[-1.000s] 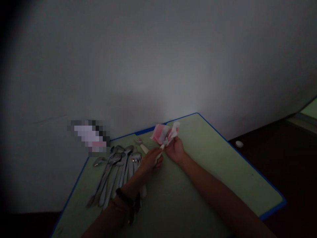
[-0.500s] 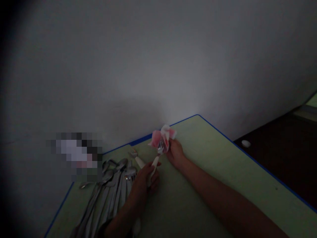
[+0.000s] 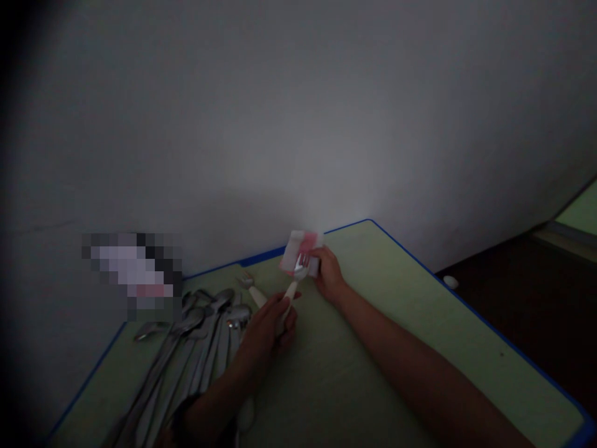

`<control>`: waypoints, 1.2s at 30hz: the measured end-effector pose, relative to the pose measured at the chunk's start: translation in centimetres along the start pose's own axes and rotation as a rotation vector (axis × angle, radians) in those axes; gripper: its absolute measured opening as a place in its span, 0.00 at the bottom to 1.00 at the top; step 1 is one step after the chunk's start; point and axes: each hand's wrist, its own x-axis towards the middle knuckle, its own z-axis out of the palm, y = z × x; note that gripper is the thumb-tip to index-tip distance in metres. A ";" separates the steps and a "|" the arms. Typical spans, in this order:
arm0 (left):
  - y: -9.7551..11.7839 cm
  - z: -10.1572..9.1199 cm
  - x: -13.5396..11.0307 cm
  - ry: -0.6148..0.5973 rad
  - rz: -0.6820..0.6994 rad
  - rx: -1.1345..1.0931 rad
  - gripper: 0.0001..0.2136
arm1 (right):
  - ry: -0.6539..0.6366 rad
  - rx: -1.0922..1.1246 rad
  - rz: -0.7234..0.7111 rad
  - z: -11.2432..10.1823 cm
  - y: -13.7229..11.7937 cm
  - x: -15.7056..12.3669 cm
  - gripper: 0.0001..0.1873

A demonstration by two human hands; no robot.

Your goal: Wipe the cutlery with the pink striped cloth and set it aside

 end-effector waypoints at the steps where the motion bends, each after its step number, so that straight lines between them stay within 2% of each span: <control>1: 0.0 0.0 0.0 0.002 0.005 -0.020 0.15 | -0.022 0.051 0.044 0.1 -0.3 -0.1 0.05; 6: 0.0 -0.1 0.0 0.002 0.007 -0.129 0.16 | -0.169 0.160 0.216 0.0 -0.9 -0.5 0.16; 10: 0.1 -0.1 0.0 0.016 0.024 -0.144 0.17 | -0.222 0.087 0.234 -0.1 -0.3 -0.5 0.10; 12: 0.1 -0.1 0.1 0.033 0.040 -0.130 0.17 | -0.204 0.080 0.217 -0.1 0.0 -0.3 0.08; 15: 0.2 0.0 0.0 0.050 0.089 -0.127 0.16 | -0.094 0.161 0.204 -0.1 -0.2 0.2 0.10; 19: 0.3 0.1 -0.1 0.068 0.165 -0.135 0.15 | -0.020 0.269 0.271 -0.4 -0.9 0.5 0.13; 25: 0.3 0.2 -0.3 0.090 0.224 -0.115 0.14 | -0.072 0.273 0.381 -0.4 -1.1 0.1 0.13; 32: 0.5 0.2 -0.5 0.086 0.225 -0.097 0.15 | -0.133 0.268 0.344 -0.1 -1.1 -0.5 0.16; 36: 0.5 0.2 -0.8 0.073 0.249 -0.077 0.14 | -0.152 0.189 0.368 0.1 -1.0 -1.1 0.20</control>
